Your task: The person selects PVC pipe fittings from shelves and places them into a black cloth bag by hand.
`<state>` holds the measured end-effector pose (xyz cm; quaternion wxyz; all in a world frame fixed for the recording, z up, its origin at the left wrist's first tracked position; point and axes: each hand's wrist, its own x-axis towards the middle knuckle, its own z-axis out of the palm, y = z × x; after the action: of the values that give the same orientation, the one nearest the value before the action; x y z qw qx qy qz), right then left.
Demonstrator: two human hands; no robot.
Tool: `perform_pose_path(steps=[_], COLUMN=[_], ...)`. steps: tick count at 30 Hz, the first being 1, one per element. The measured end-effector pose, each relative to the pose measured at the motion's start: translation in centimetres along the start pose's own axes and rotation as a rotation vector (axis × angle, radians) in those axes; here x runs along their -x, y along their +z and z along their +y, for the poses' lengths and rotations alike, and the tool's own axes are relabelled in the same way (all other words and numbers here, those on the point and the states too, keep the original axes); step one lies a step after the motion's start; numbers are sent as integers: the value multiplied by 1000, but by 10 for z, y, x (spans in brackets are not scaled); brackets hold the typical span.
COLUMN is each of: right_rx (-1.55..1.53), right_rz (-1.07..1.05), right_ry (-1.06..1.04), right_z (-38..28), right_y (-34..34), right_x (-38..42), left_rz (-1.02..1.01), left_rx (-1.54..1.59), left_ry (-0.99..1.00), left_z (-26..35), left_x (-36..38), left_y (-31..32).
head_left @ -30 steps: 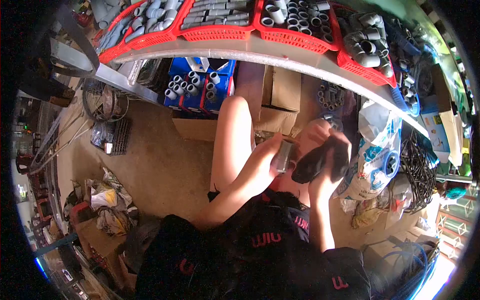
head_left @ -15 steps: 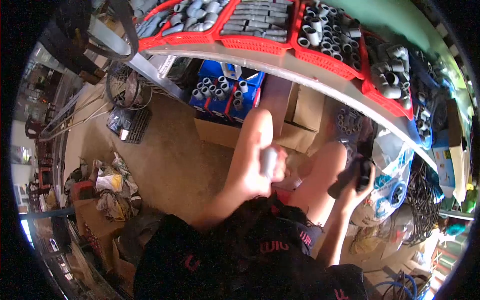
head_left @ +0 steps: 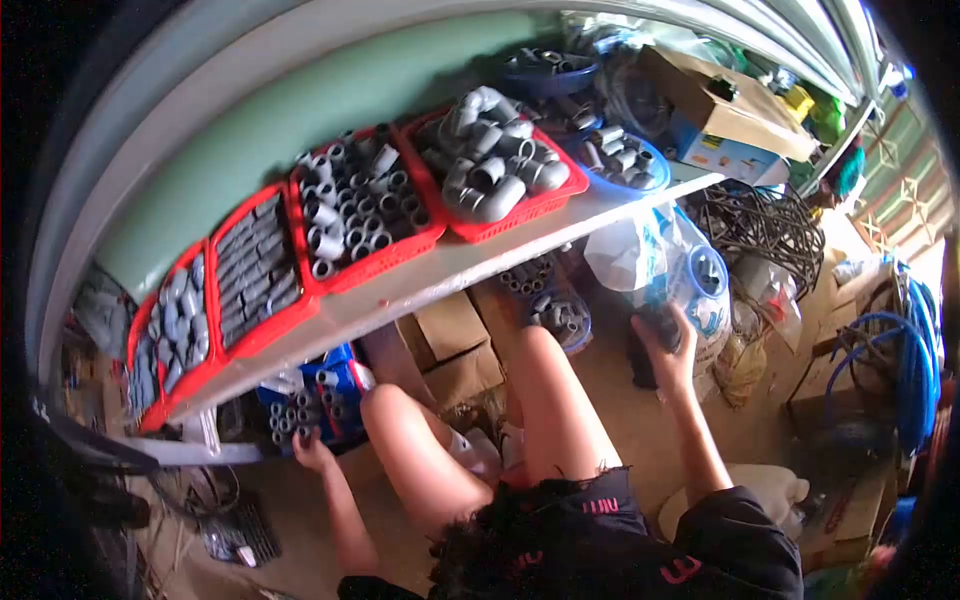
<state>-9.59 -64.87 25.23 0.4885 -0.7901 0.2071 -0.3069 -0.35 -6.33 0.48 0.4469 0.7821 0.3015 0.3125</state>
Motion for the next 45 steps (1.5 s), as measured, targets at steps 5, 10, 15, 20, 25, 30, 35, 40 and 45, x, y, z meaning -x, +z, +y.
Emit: perform_pose_path(steps=[5,10,15,20,25,30,35,40,45], right_rx=[22,302,744,570,117,60,-151,17,-30], right_rz=[118,71,-166,-30,-273,-827,-758,-807,-467], right_ry=[-135,-283,-145,-297,-578,-667,-395,-600,-307], right_z=[0,13,-2,-7,-48,-78,-67,-65,-43], right_y=[-6,21,50,49,50,64,74,68,68], right_x=[-98,-230,-269,-256,-119,45,106,114,101], left_rz=[-27,38,108,69,-498,-1284,-1388,-1342,-1604], left_rx=[294,11,47,15,425,846,803,806,984], left_ry=[127,162,262,200,49,-538,-590,-743,-556], left_z=[-18,-2,23,94,239,333,333,310,291], left_x=[-4,-3,21,77,154,220,245,252,274], left_y=[14,12,13,-13,-22,-16,-33,-54,-68])
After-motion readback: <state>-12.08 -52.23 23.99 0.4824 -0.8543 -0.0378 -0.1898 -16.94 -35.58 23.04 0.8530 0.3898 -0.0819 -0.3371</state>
